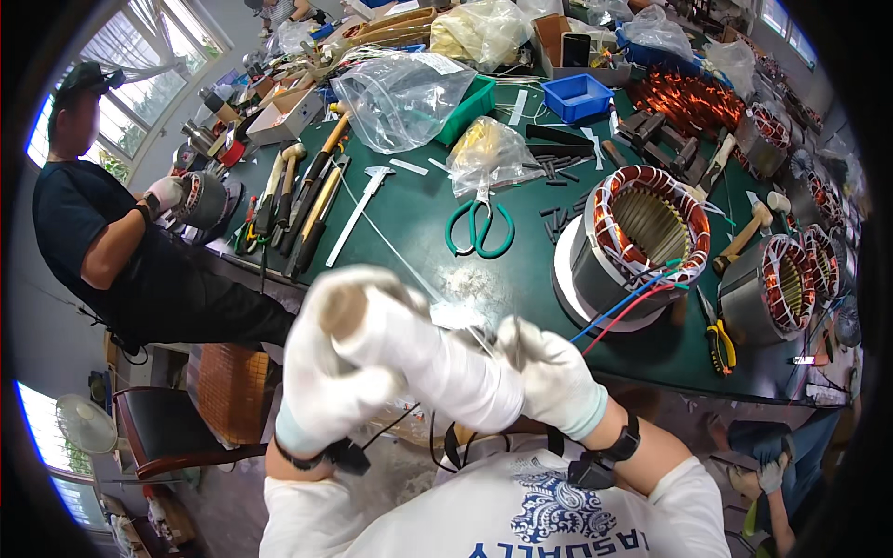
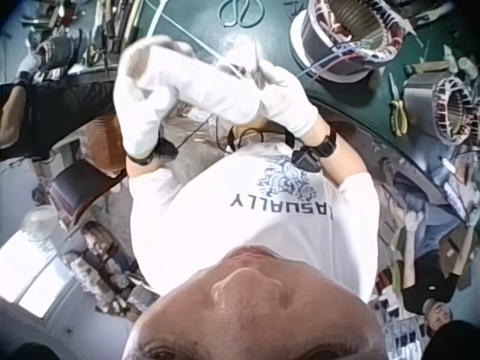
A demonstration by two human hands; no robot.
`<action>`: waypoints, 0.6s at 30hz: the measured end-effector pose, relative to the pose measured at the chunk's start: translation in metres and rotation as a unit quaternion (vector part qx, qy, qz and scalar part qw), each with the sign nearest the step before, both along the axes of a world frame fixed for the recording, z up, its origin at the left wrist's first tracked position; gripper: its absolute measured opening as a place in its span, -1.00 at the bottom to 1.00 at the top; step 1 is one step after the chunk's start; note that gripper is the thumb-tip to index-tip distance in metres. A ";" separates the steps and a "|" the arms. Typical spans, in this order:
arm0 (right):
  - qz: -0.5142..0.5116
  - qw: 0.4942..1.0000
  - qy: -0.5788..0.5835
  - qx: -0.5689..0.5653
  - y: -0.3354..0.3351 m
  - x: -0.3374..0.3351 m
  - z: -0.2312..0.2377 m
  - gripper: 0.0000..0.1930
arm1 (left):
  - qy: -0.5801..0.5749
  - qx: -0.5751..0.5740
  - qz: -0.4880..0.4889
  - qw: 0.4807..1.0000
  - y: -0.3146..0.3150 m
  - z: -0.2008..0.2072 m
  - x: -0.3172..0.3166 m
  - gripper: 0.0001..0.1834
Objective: Wiring and securing connections on motor stators at a fabrication bench.
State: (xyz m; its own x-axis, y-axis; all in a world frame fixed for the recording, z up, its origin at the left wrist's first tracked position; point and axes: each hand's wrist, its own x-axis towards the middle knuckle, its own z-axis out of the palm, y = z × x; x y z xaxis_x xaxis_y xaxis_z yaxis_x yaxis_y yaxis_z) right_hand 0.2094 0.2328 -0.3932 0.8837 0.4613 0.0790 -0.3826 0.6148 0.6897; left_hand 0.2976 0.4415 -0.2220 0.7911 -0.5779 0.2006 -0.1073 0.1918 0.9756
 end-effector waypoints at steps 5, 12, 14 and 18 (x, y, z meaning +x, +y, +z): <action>-0.161 0.920 -0.137 -0.331 -0.024 -0.004 0.094 -0.76 | -0.059 0.187 0.112 0.974 0.035 -0.026 0.009 -0.29; -0.459 0.573 -0.113 -0.669 -0.113 -0.126 0.119 -0.94 | -0.202 0.185 0.405 0.872 0.073 -0.070 0.119 -0.64; -0.518 0.469 0.046 -0.714 -0.149 -0.209 0.103 -0.76 | -0.250 0.165 0.405 0.864 0.057 -0.067 0.142 -0.62; -0.442 0.536 -0.264 -0.668 -0.214 -0.276 0.147 -0.58 | -0.093 0.010 0.274 0.957 0.043 -0.058 0.184 -0.54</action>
State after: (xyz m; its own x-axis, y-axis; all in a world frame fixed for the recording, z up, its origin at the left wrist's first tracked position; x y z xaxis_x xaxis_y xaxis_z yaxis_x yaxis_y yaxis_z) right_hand -0.0663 0.0183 -0.2460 0.8204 -0.1635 0.5479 0.5420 0.5273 -0.6543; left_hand 0.4819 0.4844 -0.2800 0.9281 -0.0905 0.3612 -0.3591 0.0386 0.9325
